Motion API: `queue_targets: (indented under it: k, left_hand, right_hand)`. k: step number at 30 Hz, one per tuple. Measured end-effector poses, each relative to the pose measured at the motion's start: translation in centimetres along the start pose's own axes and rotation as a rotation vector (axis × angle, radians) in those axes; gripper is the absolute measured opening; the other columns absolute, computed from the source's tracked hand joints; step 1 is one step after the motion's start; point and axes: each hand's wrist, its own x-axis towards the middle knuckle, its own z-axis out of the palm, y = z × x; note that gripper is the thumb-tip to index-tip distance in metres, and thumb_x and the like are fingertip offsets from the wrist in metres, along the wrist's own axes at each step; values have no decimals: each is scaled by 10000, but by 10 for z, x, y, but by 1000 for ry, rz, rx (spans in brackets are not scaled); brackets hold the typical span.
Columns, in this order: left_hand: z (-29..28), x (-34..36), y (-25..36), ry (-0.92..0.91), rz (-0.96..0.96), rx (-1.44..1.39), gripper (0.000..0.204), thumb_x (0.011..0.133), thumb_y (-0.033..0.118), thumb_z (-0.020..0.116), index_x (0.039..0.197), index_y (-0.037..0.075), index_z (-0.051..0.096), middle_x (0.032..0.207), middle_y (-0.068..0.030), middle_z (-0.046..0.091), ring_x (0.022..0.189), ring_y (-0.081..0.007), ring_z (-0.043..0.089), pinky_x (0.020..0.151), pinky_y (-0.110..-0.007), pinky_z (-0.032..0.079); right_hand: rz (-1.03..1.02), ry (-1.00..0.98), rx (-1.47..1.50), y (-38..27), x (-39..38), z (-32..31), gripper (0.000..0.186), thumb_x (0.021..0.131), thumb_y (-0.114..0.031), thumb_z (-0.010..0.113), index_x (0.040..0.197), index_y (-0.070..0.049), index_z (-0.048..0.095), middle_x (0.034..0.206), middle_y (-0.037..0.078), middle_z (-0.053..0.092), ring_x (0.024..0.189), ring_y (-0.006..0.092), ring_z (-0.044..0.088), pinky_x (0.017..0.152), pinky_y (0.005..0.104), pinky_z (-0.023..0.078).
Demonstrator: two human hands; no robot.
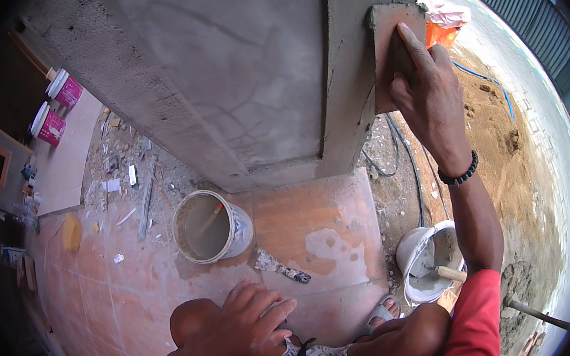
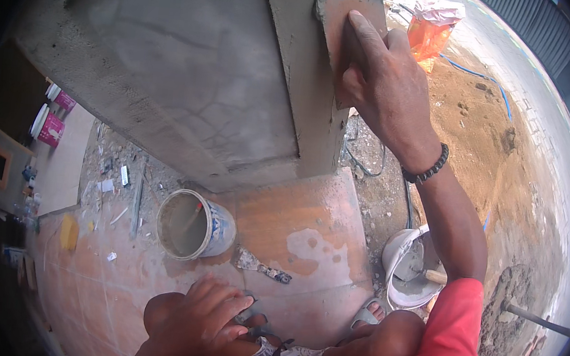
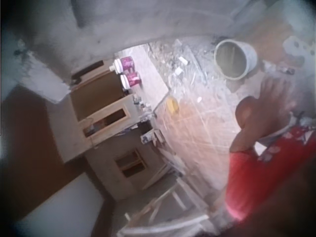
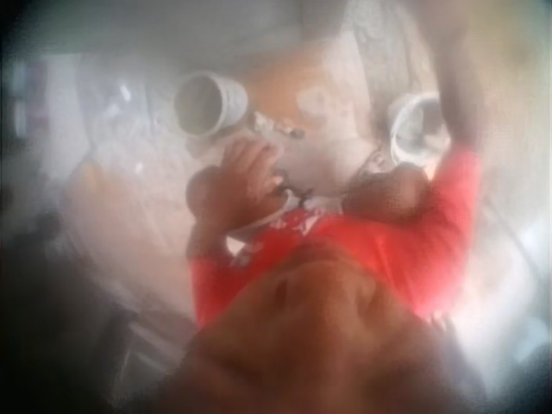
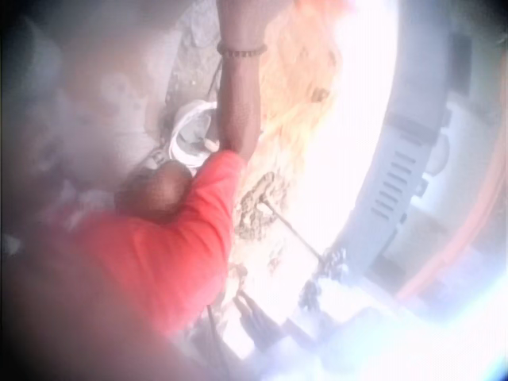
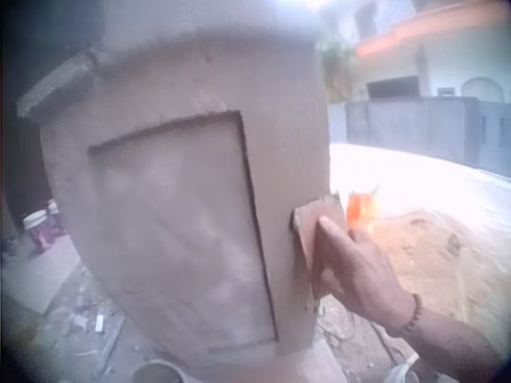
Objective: The person applies wet plaster to a concrete pillar using a trowel and a float, smoothing the surface in repeated strokes. They repeatedly scoop plaster from a bucket and spread it along the pillar's edges and face.
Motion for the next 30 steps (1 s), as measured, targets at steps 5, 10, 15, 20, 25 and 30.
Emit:
queue_targets:
  k: [5, 10, 15, 20, 25, 30]
  left_hand:
    - [7, -1, -6, 155, 22, 151, 417, 757, 278, 717, 1104, 66, 624, 1052, -145, 605, 936, -359, 580, 682, -439, 520]
    - [7, 6, -6, 68, 0, 119, 421, 739, 219, 664, 1124, 59, 602, 1067, -151, 593, 949, -364, 561, 700, -459, 511]
    - [8, 5, -8, 72, 19, 98, 415, 751, 209, 629, 1122, 31, 578, 1036, -170, 577, 937, -376, 543, 729, -463, 489]
    - [11, 11, -8, 28, 28, 4, 411, 755, 207, 627, 1116, 17, 577, 1022, -185, 569, 929, -387, 537, 805, -490, 467]
    - [6, 17, -2, 132, 154, 91, 411, 750, 222, 640, 1109, 29, 592, 996, -173, 567, 922, -386, 544, 802, -483, 478]
    - [7, 8, 3, 41, 72, 165, 409, 779, 245, 645, 1135, 51, 598, 1045, -166, 587, 973, -392, 558, 811, -503, 485]
  right_hand:
    - [41, -92, 25, 10, -54, 54, 712, 811, -63, 674, 1473, -142, 424, 964, 172, 480, 788, 335, 585, 694, 433, 510]
    - [190, -143, 123, 21, -145, 134, 667, 811, -37, 665, 1438, -73, 440, 965, 190, 478, 816, 350, 567, 705, 415, 503]
    - [267, -86, 241, 19, -218, 211, 692, 798, -30, 655, 1448, -98, 430, 943, 205, 465, 834, 364, 519, 721, 439, 462]
    - [457, -336, 333, 21, -277, 240, 602, 814, -30, 612, 1403, -91, 508, 958, 220, 478, 865, 382, 524, 775, 445, 460]
    - [597, -292, 695, -11, -251, 179, 576, 843, -22, 587, 1411, -58, 503, 1100, 146, 566, 834, 233, 573, 773, 343, 489]
    - [1180, -38, 1889, 18, -267, 147, 516, 914, -44, 453, 1429, -17, 451, 1238, 104, 615, 1096, 195, 624, 940, 312, 516]
